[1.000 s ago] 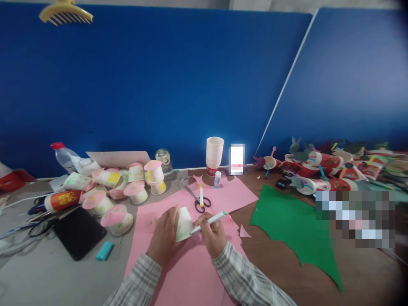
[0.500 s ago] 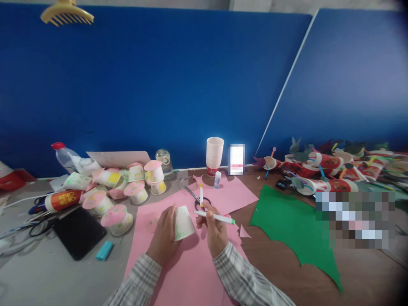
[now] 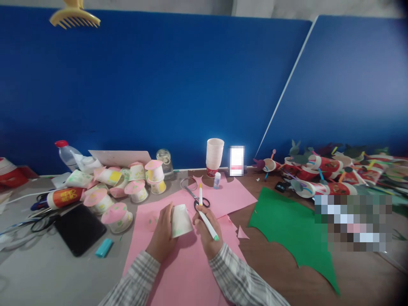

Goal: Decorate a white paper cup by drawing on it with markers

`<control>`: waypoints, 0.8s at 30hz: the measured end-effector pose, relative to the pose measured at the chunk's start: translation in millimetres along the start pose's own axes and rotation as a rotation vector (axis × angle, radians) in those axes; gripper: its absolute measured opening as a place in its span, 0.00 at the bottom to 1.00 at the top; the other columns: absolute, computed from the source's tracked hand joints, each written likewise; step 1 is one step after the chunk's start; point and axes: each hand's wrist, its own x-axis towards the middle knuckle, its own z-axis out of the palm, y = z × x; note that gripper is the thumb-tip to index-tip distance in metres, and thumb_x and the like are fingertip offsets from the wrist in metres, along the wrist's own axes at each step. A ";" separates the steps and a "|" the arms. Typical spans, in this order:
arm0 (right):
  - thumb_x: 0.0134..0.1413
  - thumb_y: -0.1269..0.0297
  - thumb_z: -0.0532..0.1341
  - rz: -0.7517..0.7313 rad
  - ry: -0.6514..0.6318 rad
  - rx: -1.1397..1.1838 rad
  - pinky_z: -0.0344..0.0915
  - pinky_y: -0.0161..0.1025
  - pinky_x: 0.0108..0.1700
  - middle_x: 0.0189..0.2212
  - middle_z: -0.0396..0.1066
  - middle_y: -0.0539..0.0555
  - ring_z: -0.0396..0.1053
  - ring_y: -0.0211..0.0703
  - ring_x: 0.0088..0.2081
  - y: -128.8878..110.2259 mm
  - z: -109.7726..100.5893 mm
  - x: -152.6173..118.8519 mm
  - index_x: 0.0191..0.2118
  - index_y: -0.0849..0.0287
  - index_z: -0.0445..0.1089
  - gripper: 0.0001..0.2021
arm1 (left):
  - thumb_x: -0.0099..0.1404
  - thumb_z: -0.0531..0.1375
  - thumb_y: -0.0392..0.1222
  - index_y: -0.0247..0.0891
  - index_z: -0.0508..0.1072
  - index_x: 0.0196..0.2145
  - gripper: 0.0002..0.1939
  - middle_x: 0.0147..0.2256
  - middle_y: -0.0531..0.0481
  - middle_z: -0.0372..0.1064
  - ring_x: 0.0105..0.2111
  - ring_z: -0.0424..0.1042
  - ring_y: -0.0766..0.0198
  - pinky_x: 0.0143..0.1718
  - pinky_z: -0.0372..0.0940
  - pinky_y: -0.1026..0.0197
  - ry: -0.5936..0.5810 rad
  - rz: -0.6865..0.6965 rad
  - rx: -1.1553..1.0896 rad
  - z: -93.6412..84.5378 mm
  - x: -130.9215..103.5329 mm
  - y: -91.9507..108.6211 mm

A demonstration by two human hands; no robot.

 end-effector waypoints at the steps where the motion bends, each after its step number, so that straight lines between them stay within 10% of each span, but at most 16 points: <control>1: 0.42 0.71 0.57 -0.018 -0.012 -0.012 0.61 0.33 0.20 0.21 0.64 0.46 0.60 0.37 0.18 1.7 0.0 0.0 0.38 0.54 0.68 0.14 | 0.51 0.51 0.41 0.41 0.42 0.54 0.33 0.48 0.45 0.52 0.50 0.53 0.53 0.49 0.55 0.44 0.006 -0.004 -0.002 0.4 0.1 -0.6; 24: 0.41 0.78 0.54 -0.389 -0.175 -0.606 0.68 0.41 0.32 0.30 0.69 0.53 0.69 0.51 0.32 10.8 2.4 -4.4 0.42 0.52 0.68 0.20 | 0.50 0.58 0.47 0.45 0.42 0.54 0.38 0.48 0.46 0.53 0.49 0.55 0.53 0.49 0.57 0.45 0.019 -0.048 -0.090 4.9 -1.0 -4.8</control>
